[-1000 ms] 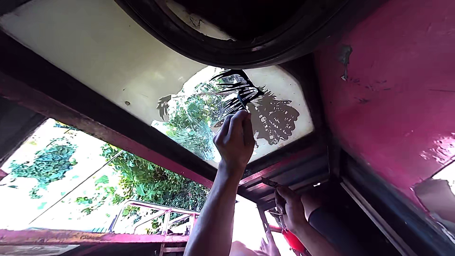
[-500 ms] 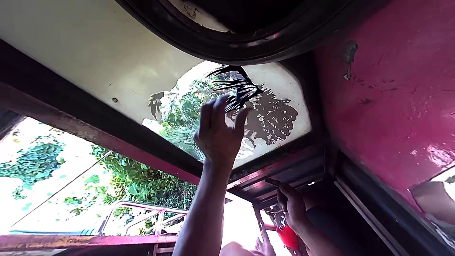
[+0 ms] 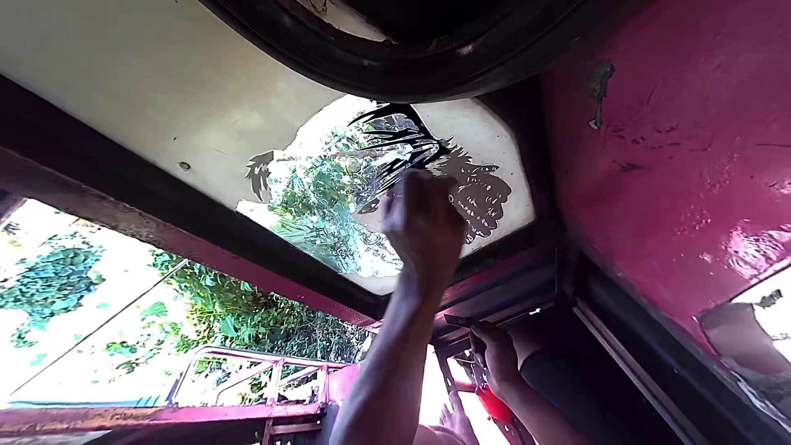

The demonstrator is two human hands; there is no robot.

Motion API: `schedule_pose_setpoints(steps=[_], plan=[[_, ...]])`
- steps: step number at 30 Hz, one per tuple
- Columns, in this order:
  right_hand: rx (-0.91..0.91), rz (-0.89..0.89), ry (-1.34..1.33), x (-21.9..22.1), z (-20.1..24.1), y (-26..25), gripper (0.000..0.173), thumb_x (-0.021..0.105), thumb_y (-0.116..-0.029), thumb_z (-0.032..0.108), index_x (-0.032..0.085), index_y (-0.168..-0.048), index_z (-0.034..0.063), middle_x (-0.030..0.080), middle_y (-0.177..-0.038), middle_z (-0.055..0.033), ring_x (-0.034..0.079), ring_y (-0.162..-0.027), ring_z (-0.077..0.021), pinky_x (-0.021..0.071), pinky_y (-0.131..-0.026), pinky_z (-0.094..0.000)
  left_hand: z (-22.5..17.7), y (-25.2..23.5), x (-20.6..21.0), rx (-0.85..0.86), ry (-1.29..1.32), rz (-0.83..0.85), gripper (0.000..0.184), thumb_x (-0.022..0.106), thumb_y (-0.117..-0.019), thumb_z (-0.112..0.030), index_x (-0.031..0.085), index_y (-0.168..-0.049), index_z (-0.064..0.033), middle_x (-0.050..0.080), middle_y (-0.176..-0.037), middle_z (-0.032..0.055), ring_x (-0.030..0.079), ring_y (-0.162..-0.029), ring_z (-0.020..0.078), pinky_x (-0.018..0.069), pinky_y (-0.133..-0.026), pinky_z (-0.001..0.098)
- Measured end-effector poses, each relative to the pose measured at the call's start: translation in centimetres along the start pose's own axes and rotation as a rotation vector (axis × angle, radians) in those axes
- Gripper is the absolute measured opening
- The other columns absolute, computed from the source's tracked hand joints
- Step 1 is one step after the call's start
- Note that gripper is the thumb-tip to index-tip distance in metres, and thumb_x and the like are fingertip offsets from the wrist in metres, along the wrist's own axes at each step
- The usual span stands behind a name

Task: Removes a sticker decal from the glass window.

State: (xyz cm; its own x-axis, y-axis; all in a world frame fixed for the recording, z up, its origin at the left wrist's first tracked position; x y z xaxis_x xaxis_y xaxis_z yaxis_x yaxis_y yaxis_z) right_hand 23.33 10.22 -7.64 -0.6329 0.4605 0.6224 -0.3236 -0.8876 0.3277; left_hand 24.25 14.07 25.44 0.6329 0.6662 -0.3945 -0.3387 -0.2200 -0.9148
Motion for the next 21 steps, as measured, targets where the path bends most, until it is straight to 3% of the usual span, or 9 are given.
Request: schedule_pose_setpoints(steps=[3,7,10,12,14,17,19,21], plan=[[-0.026,0.011,0.018,-0.4,0.4,0.0,0.037,0.048,-0.1023,0.005,0.059,-0.068,0.0100,0.049,-0.049,0.0051,0.037,-0.039,-0.0013,0.0292,-0.039,-0.0174,-0.7,3.3,1.9,0.180,0.107,0.084,0.010,0.068,-0.0924,-0.008,0.076,-0.090,-0.0054,0.068,-0.087,0.0112,0.067,-0.072,0.0217,0.0553,-0.062,0.0360],[-0.052,-0.062,-0.002,-2.6,0.9,-0.3,0.036,0.048,-0.1029,0.006,0.061,-0.069,0.0087,0.050,-0.050,0.0044,0.037,-0.039,-0.0024,0.0300,-0.039,-0.0183,0.9,4.1,0.8,0.261,0.138,0.286,0.020,0.069,-0.0959,-0.023,0.078,-0.108,-0.0090,0.072,-0.097,0.0098,0.071,-0.083,0.0228,0.0578,-0.069,0.0396],[-0.073,-0.108,-0.090,-2.5,2.8,-0.5,0.035,0.043,-0.1058,0.007,0.060,-0.075,0.0085,0.048,-0.051,0.0048,0.036,-0.038,-0.0020,0.0308,-0.038,-0.0172,2.5,6.1,-1.2,0.210,0.185,0.393,0.021,0.063,-0.0979,-0.014,0.077,-0.111,-0.0065,0.076,-0.100,0.0104,0.074,-0.085,0.0226,0.0599,-0.074,0.0391],[-0.097,-0.088,-0.163,-1.5,4.6,-0.6,0.035,0.040,-0.1065,0.008,0.059,-0.078,0.0098,0.047,-0.052,0.0056,0.037,-0.039,-0.0020,0.0323,-0.038,-0.0170,4.8,8.5,-2.1,0.054,0.222,0.482,0.020,0.060,-0.0972,-0.008,0.078,-0.105,-0.0055,0.077,-0.092,0.0080,0.074,-0.080,0.0178,0.0614,-0.074,0.0353],[-0.126,-0.029,-0.209,-0.1,6.6,-0.8,0.035,0.038,-0.1062,0.011,0.059,-0.078,0.0134,0.047,-0.052,0.0074,0.038,-0.040,-0.0017,0.0337,-0.040,-0.0175,6.9,10.8,-2.9,-0.100,0.207,0.593,0.018,0.065,-0.0950,-0.017,0.077,-0.091,-0.0049,0.074,-0.077,0.0056,0.071,-0.067,0.0136,0.0595,-0.065,0.0315],[-0.169,0.115,-0.285,2.8,9.9,-0.3,0.039,0.032,-0.1079,0.015,0.059,-0.079,0.0144,0.049,-0.053,0.0077,0.040,-0.041,-0.0015,0.0355,-0.041,-0.0173,8.0,13.5,-3.5,-0.182,0.113,0.815,0.038,0.073,-0.0897,-0.036,0.068,-0.075,-0.0011,0.064,-0.061,0.0094,0.065,-0.056,0.0239,0.0533,-0.056,0.0453],[-0.199,0.232,-0.320,5.1,12.0,0.2,0.038,0.030,-0.1078,0.015,0.058,-0.082,0.0136,0.050,-0.053,0.0069,0.042,-0.041,-0.0021,0.0375,-0.042,-0.0178,8.0,14.3,-3.5,-0.126,0.119,0.901,0.039,0.069,-0.0928,-0.038,0.067,-0.077,-0.0030,0.063,-0.065,0.0099,0.064,-0.059,0.0268,0.0513,-0.055,0.0477],[-0.237,0.316,-0.328,7.5,13.9,0.9,0.040,0.030,-0.1062,0.013,0.058,-0.078,0.0136,0.052,-0.052,0.0061,0.044,-0.041,-0.0021,0.0388,-0.043,-0.0180,7.6,13.4,-3.7,-0.083,0.186,0.903,0.017,0.063,-0.0978,-0.019,0.073,-0.099,-0.0051,0.071,-0.091,0.0120,0.071,-0.076,0.0266,0.0586,-0.065,0.0464]])
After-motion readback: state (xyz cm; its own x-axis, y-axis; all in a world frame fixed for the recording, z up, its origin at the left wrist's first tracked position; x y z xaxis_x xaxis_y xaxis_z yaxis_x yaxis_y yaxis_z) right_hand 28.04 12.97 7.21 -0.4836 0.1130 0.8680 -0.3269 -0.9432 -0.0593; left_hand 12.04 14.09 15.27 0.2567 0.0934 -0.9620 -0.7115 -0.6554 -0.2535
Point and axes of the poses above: each hand's wrist, its own y-axis away from the middle knuckle, its own x-axis out of the palm, z = x × y, the point moved 6 cm from there along -y, towards the middle knuckle
